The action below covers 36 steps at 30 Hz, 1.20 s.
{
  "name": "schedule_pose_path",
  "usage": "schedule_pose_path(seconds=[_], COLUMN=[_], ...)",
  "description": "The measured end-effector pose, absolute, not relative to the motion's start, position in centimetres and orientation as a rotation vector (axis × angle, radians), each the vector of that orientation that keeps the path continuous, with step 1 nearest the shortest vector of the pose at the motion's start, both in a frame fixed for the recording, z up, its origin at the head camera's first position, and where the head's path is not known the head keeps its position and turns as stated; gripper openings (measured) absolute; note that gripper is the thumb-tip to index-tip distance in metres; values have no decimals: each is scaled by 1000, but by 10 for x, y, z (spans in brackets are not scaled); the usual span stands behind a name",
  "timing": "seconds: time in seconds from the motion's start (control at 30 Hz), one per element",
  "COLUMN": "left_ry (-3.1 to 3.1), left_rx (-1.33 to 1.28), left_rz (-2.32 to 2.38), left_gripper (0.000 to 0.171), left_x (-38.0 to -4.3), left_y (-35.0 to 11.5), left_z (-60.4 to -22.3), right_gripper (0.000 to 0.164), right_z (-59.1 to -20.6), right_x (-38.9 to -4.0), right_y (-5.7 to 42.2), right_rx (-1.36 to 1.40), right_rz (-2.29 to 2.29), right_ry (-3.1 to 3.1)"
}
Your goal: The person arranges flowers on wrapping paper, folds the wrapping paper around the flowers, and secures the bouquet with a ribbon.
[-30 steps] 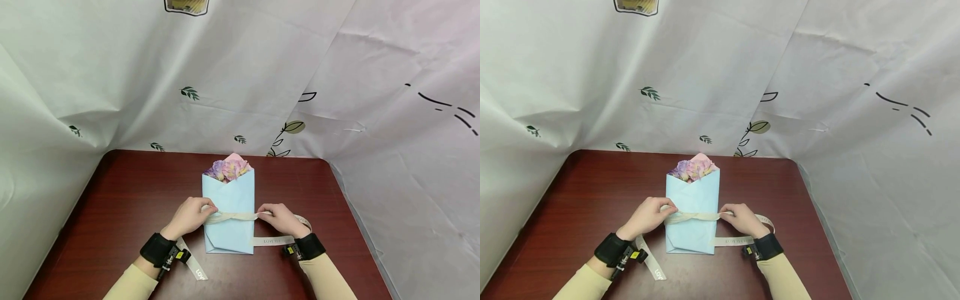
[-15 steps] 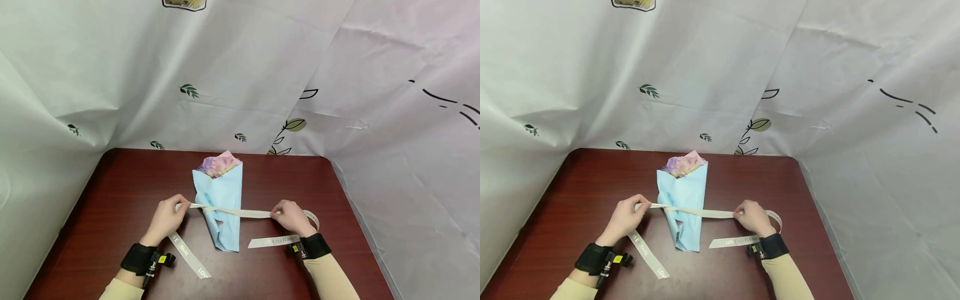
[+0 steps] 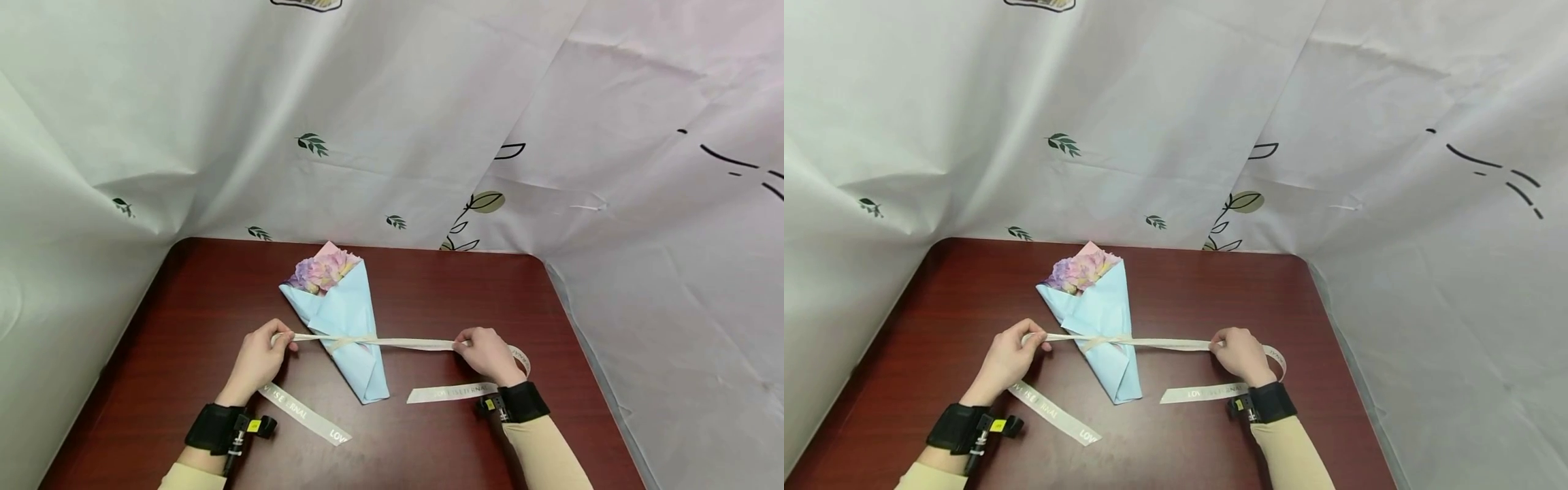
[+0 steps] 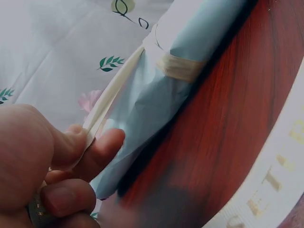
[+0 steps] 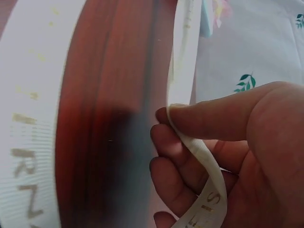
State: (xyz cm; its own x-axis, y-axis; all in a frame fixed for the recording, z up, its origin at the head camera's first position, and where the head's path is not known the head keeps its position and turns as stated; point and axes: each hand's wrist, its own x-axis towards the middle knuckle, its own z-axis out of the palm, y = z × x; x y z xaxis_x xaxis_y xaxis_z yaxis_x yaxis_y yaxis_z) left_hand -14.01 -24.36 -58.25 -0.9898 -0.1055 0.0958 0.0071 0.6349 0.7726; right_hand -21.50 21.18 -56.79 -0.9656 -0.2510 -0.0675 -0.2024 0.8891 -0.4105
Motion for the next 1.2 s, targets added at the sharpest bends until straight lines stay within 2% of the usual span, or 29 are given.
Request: schedule_pose_path(seconds=[0.57, 0.87, 1.2], left_ry=[-2870, -2876, -2854], left_rx=[301, 370, 469], left_rz=[-1025, -1002, -933], left_gripper=[17, 19, 19], left_x=[-137, -140, -140], left_y=[-268, -274, -274], left_z=[-603, -602, -598], right_gripper=[17, 26, 25], right_z=[-564, -566, -566], right_x=[-218, -222, -226], right_y=[238, 248, 259], right_rx=[-169, -14, 89], right_rz=[-544, -516, -481], right_ry=[2940, 2947, 2944])
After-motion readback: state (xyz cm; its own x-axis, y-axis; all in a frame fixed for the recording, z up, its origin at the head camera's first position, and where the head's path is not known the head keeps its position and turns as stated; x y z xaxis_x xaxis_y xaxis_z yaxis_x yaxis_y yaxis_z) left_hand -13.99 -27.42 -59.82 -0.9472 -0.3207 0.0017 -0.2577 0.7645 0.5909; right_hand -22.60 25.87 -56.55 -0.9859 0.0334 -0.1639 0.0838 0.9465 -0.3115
